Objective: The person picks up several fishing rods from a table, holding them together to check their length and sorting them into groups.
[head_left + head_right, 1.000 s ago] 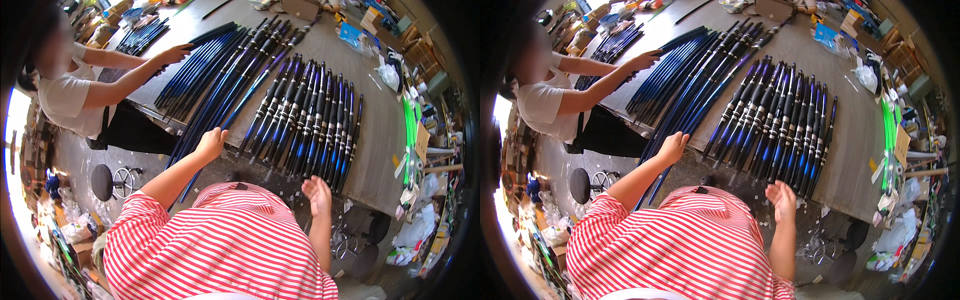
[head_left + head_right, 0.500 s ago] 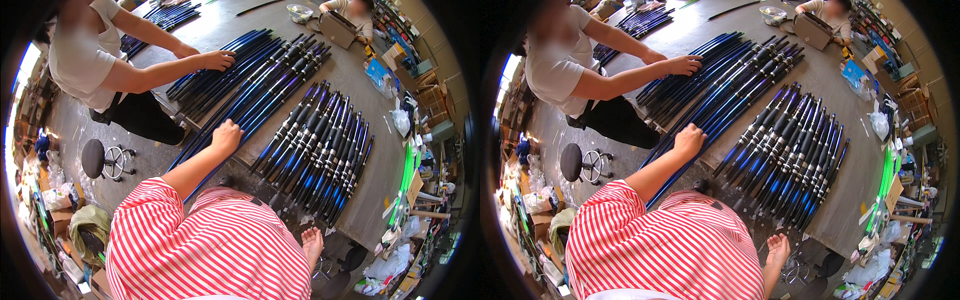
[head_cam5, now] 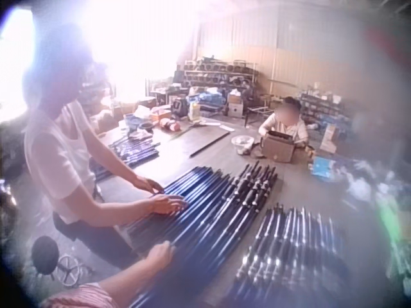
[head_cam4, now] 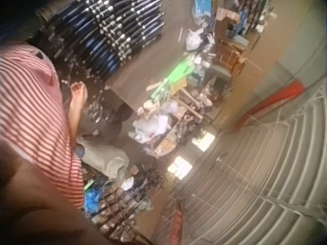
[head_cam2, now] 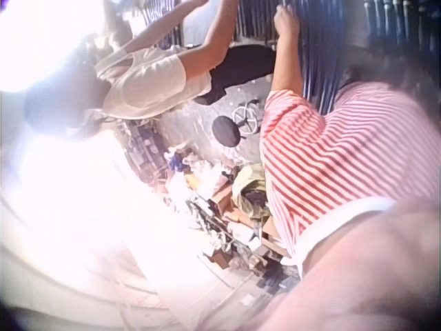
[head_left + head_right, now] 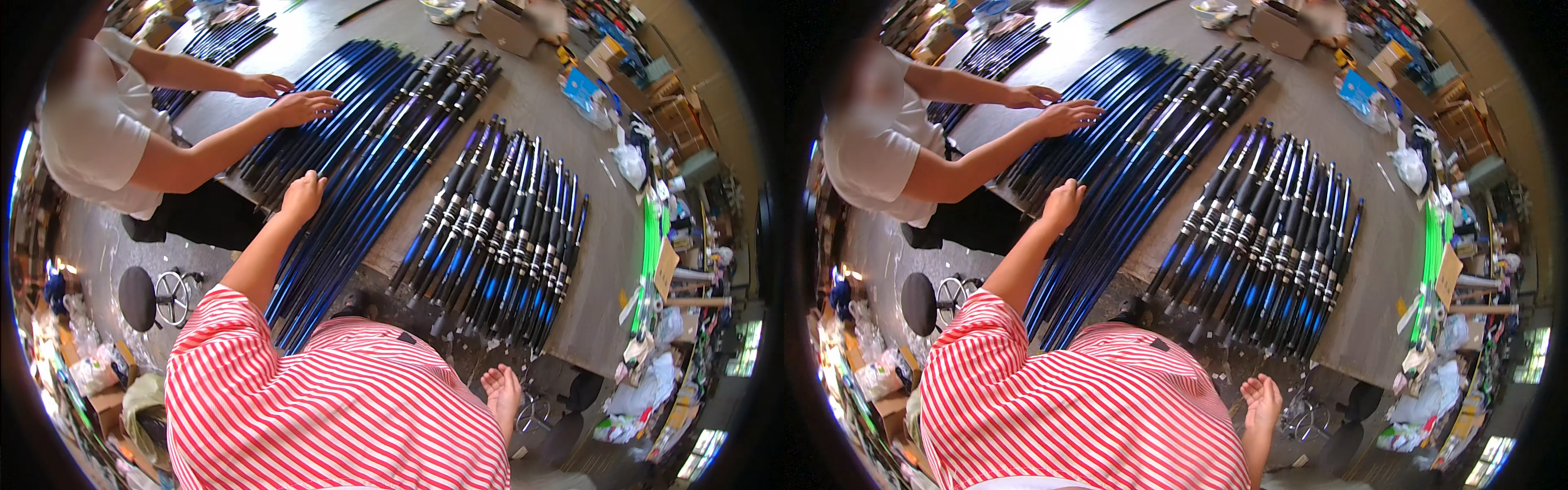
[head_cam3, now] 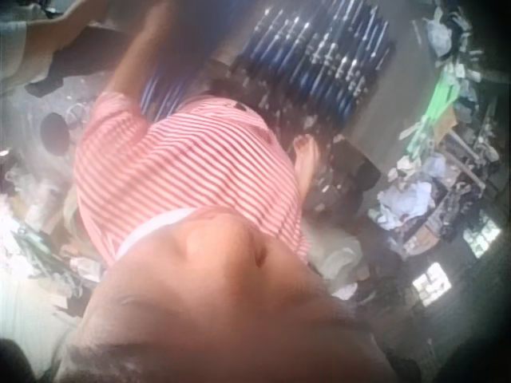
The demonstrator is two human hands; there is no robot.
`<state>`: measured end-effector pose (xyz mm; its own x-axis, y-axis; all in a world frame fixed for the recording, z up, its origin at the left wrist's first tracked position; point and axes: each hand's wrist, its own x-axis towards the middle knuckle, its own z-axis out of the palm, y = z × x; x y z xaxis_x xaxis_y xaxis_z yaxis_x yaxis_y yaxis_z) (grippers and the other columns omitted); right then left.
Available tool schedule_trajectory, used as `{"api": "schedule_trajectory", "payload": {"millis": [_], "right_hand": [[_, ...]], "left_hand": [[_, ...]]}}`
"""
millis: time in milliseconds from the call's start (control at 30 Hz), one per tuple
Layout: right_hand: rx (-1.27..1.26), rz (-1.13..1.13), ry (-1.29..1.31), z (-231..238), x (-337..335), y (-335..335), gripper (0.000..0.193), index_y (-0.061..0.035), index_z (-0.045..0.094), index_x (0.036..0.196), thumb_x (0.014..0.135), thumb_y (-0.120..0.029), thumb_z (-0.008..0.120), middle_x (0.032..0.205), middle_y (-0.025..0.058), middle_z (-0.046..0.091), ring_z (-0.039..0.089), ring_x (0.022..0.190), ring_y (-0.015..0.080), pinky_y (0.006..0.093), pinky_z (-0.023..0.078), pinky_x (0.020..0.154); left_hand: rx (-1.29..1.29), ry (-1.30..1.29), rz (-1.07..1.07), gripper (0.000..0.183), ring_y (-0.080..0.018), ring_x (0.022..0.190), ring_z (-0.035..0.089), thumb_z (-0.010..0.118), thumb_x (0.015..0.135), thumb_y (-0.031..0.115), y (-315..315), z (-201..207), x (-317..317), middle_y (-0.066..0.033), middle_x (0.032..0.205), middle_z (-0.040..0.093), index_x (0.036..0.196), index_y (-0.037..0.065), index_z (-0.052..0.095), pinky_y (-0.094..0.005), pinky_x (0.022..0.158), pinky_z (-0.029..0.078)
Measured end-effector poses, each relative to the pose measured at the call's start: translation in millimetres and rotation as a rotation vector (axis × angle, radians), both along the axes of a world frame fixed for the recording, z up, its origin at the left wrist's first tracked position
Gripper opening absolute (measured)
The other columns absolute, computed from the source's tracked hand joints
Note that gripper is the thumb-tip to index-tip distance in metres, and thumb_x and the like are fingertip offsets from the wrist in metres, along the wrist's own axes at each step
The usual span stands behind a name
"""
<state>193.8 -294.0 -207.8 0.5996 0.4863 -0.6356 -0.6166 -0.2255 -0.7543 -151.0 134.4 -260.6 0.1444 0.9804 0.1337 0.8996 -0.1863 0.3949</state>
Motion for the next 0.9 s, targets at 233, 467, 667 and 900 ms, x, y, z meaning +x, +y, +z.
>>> {"api": "schedule_trajectory", "payload": {"millis": [233,467,667,900], "right_hand": [[0.1,0.268,-0.307,20,-27,66,0.022,0.0011,0.051,0.099,0.088,-0.017,0.047,0.081,0.0105,0.061,0.06,0.068,0.0162,0.0267,0.05,0.063],[0.509,0.193,-0.786,102,-64,129,0.05,0.008,0.035,0.122,0.091,-0.032,0.038,0.101,0.0155,0.056,0.054,0.092,0.0172,0.026,0.041,0.083],[0.485,-0.035,-0.752,74,-33,78,0.028,0.0102,0.053,0.1,0.088,-0.014,0.046,0.056,0.0018,0.045,0.045,0.049,0.0095,0.0287,0.047,0.058],[0.556,-0.059,-0.055,22,21,-7,0.051,-0.0011,0.054,0.068,0.087,-0.047,0.04,0.05,0.0052,0.046,0.035,0.035,0.0095,0.0218,0.024,0.034]], "left_hand": [[0.312,-0.563,-0.482,0.014,-0.0299,0.061,0.042,0.051,0.068,0.001,-93,54,117,-0.011,0.062,0.04,0.065,0.006,0.039,-0.0366,0.053,0.033],[-0.532,-1.19,-0.724,0.021,-0.0239,0.077,0.056,0.047,0.085,0.02,-265,123,227,-0.0141,0.084,0.055,0.096,0.002,0.047,-0.0317,0.064,0.046],[-0.139,-0.323,-1.287,0.022,-0.0255,0.068,0.057,0.058,0.076,0.025,-247,120,196,-0.0119,0.08,0.053,0.086,0.004,0.056,-0.0335,0.053,0.048],[-0.402,0.142,-0.224,0.044,-0.0351,0.085,0.056,0.058,0.076,0.03,-175,22,128,-0.0209,0.092,0.053,0.103,0.001,0.041,-0.0436,0.072,0.045]]}}
